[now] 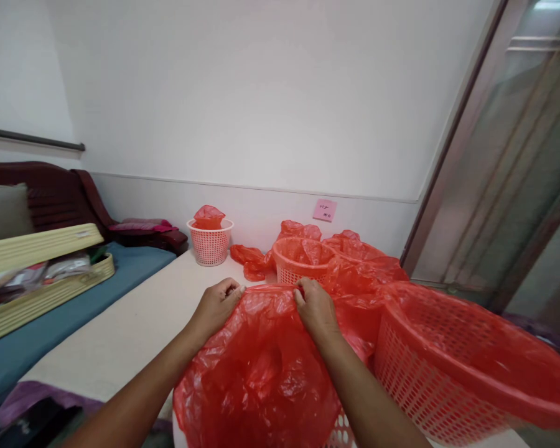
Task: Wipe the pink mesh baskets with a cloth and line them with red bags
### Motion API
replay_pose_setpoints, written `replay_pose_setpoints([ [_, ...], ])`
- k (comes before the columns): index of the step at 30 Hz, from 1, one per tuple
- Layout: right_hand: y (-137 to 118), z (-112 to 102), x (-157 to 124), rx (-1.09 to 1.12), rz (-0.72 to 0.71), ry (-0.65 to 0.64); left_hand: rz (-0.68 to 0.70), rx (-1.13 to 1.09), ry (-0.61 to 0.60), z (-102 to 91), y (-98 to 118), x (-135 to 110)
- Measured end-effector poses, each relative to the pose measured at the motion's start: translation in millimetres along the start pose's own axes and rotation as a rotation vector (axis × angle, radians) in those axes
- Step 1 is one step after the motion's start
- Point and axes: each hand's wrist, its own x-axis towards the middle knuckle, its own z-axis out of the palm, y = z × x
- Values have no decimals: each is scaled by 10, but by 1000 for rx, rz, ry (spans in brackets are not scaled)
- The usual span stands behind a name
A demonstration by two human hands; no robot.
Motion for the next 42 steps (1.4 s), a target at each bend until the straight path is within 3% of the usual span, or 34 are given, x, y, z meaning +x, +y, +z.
replay_pose_setpoints([
  [7,9,16,-15,23,-19,16,39,151,-101,44,35,-61],
  [16,-54,8,-22,339,-247,83,31,209,-35,60,6,-68],
  [21,-46,25,-57,441,-320,62,42,211,-100,58,12,-81],
  [25,-49,54,-78,468,-334,31,46,243,-151,59,21,-76],
  [33,-40,146,-70,408,-336,-84,7,264,-123,78,13,-69],
  [42,-59,123,-68,416,-286,-48,23,197,-121,75,1,-68],
])
